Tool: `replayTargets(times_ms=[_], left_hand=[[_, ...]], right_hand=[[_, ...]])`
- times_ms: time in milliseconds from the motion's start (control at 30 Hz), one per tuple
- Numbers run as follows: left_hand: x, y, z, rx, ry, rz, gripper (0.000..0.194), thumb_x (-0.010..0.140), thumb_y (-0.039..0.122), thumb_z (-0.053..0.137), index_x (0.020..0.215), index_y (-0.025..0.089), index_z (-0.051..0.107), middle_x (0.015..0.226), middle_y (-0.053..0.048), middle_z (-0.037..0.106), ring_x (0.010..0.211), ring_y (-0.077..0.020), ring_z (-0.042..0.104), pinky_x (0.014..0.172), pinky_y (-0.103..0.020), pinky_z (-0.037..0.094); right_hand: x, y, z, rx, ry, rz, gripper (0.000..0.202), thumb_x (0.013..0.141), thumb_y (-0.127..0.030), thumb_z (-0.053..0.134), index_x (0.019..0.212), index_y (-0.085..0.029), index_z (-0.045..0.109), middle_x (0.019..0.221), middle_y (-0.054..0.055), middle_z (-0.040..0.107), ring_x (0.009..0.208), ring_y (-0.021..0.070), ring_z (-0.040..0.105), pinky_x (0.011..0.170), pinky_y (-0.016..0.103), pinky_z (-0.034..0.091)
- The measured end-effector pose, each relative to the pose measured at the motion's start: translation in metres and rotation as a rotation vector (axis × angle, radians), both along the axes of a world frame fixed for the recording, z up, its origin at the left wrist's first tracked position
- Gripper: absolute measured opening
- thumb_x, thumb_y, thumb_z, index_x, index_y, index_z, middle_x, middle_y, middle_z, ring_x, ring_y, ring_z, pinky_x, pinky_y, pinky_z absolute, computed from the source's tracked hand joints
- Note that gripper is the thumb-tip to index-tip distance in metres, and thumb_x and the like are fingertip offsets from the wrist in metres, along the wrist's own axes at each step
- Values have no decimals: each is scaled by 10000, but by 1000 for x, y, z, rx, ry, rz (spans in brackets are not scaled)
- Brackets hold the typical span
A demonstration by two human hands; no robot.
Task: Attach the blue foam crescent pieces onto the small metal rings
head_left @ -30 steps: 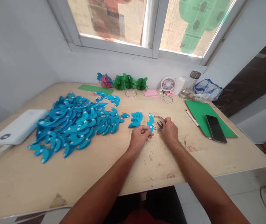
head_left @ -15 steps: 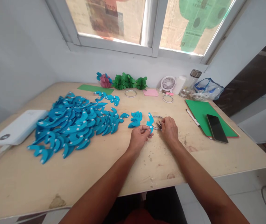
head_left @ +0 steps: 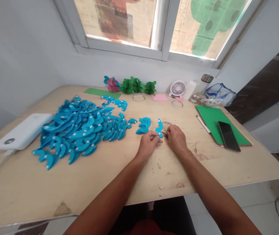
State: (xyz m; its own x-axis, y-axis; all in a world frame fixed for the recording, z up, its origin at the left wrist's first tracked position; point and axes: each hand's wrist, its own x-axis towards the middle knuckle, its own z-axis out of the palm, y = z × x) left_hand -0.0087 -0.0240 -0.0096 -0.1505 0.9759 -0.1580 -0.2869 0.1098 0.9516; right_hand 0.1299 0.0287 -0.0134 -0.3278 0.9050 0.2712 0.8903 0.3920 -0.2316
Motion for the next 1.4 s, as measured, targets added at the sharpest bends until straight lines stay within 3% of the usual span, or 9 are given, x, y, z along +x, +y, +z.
replayTargets(times_ms=[367, 900, 1000, 1167, 1400], left_hand=[[5, 4, -4, -19, -89, -157, 153, 696, 236, 651, 731, 153, 526, 718, -24, 626, 744, -158, 645, 645, -275, 526], [5, 6, -1, -50, -126, -165, 176, 720, 236, 661, 750, 150, 511, 778, -37, 628, 708, -146, 654, 589, -243, 527], [4, 6, -1, -55, -122, -166, 144, 733, 214, 640, 756, 150, 513, 771, -33, 624, 718, -144, 652, 593, -240, 526], [4, 5, -2, -35, -139, -163, 151, 731, 225, 645, 752, 152, 515, 712, -20, 613, 700, -143, 649, 603, -246, 523], [4, 4, -1, -31, -164, -146, 139, 737, 207, 631, 792, 145, 518, 801, -51, 639, 698, -145, 653, 624, -265, 525]], right_hand=[[6, 7, -8, -32, 167, -19, 87, 804, -190, 426, 765, -203, 503, 803, 50, 587, 772, 190, 513, 659, 290, 353], [9, 8, 0, -234, 471, 125, 58, 757, -215, 464, 705, -210, 488, 641, -12, 575, 585, 141, 499, 582, 260, 364], [9, 9, -2, -280, 609, 148, 63, 756, -242, 469, 706, -209, 487, 632, -16, 564, 579, 139, 504, 573, 260, 377], [13, 15, -4, -220, 784, 46, 106, 745, -297, 500, 722, -194, 518, 609, -24, 519, 558, 129, 465, 547, 252, 365], [16, 18, -5, -242, 781, 15, 138, 722, -321, 530, 697, -185, 536, 574, -30, 502, 542, 121, 446, 523, 244, 344]])
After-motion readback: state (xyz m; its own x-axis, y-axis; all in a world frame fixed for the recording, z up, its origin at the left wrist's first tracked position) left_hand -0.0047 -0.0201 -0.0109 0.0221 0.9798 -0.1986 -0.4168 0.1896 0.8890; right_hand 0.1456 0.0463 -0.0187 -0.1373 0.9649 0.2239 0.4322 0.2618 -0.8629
